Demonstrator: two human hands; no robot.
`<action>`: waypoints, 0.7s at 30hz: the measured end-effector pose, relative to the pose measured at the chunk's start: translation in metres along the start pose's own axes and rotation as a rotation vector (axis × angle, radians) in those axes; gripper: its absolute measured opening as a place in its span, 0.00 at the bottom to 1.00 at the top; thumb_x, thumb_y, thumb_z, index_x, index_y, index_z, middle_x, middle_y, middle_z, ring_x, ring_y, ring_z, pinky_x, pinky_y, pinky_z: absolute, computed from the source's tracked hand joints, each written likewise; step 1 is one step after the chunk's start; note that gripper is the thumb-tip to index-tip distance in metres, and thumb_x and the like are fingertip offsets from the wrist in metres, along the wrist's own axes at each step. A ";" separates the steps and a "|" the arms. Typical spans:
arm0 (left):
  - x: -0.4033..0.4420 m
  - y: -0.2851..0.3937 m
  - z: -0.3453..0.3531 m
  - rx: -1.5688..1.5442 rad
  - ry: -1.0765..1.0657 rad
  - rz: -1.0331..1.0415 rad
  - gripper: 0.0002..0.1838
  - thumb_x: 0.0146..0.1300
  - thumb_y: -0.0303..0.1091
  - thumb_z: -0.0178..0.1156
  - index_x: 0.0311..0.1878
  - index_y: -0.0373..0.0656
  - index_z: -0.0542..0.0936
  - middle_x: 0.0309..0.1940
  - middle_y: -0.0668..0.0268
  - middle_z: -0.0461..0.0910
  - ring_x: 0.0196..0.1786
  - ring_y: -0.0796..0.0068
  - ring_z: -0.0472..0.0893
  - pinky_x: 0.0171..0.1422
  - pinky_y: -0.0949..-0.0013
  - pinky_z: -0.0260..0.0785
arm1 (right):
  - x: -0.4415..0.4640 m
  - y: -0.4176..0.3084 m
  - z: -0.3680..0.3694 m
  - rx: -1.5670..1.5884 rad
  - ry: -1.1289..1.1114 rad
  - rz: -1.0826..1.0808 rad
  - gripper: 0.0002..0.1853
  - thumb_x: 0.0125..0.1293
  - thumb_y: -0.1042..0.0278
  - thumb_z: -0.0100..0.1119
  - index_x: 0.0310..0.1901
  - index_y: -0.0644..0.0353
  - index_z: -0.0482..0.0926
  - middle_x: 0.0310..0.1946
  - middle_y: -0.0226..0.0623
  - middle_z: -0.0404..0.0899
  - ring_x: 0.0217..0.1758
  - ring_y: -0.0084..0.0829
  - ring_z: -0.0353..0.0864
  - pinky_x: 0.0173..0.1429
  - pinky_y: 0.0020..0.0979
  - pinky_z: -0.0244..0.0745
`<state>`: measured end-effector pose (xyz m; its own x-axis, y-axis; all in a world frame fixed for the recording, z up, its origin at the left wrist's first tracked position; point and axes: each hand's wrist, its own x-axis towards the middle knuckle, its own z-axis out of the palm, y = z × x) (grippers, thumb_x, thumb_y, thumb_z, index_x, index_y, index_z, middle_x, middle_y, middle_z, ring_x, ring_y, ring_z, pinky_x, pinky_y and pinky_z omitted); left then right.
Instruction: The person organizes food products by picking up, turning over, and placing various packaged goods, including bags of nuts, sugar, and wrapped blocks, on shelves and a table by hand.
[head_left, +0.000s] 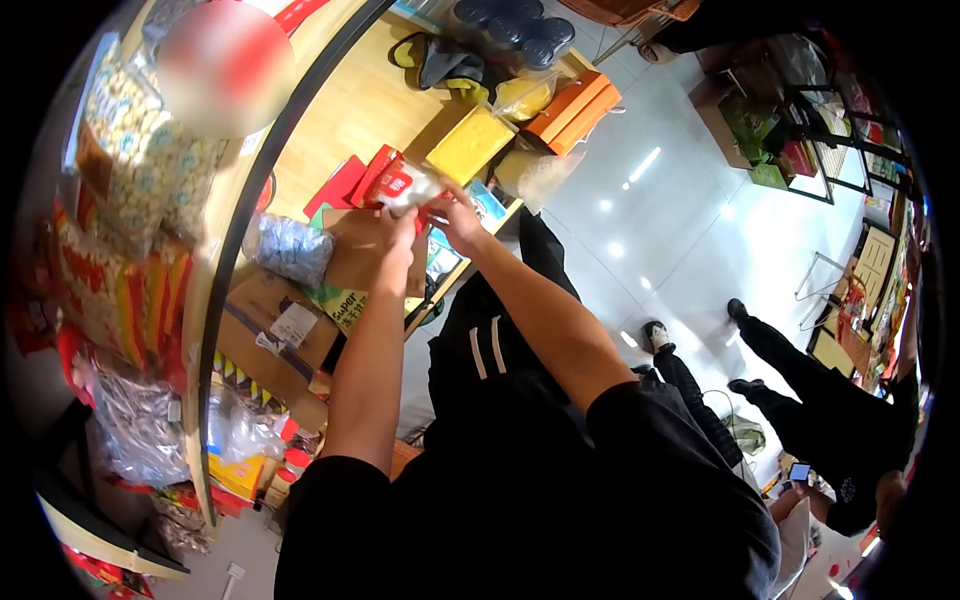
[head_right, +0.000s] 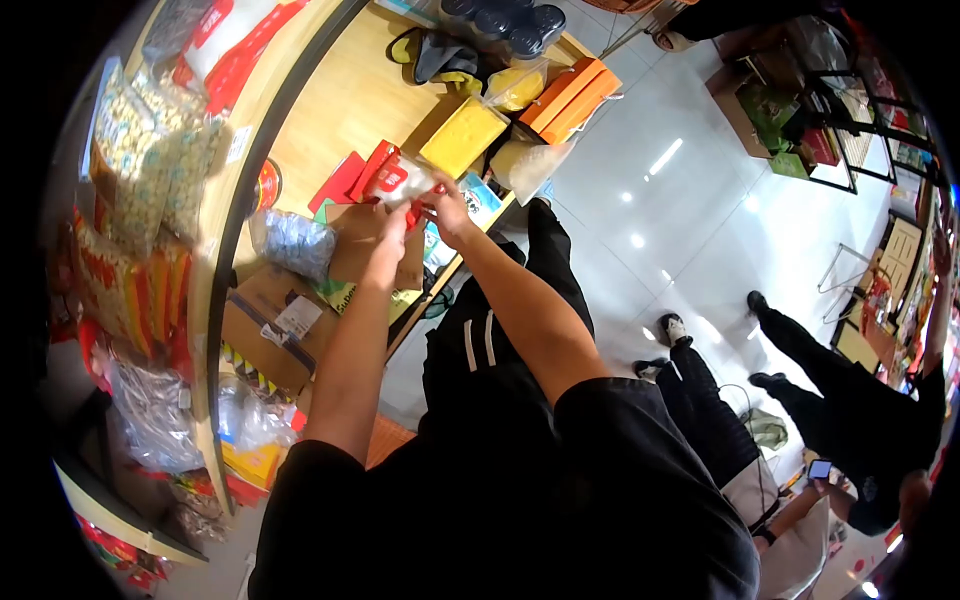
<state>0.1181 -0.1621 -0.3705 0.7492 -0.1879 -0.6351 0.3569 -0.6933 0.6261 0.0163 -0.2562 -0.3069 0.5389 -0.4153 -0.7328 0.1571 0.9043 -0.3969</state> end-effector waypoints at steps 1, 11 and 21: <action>-0.009 0.010 0.003 0.027 -0.007 0.000 0.41 0.53 0.41 0.67 0.69 0.41 0.61 0.66 0.49 0.64 0.66 0.57 0.68 0.68 0.62 0.61 | 0.004 0.004 -0.004 -0.016 -0.039 0.016 0.29 0.60 0.80 0.52 0.65 0.58 0.64 0.45 0.40 0.75 0.47 0.33 0.77 0.53 0.36 0.72; -0.024 0.008 -0.011 0.082 -0.137 0.178 0.24 0.51 0.25 0.64 0.51 0.33 0.67 0.43 0.55 0.76 0.47 0.64 0.77 0.54 0.66 0.68 | -0.002 -0.011 -0.022 -0.251 -0.104 0.016 0.26 0.61 0.78 0.53 0.63 0.62 0.64 0.47 0.41 0.76 0.51 0.32 0.76 0.59 0.32 0.69; -0.101 -0.108 -0.086 -0.339 -0.129 0.069 0.10 0.65 0.33 0.57 0.31 0.39 0.69 0.21 0.69 0.66 0.19 0.82 0.61 0.24 0.72 0.54 | -0.160 -0.123 0.047 -0.462 -0.492 -0.398 0.15 0.63 0.83 0.49 0.51 0.62 0.72 0.35 0.34 0.76 0.34 0.25 0.76 0.40 0.27 0.74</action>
<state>0.0523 -0.0086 -0.3351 0.7092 -0.3272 -0.6245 0.4890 -0.4098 0.7700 -0.0504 -0.2966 -0.1152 0.8360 -0.5104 -0.2013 0.1128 0.5190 -0.8473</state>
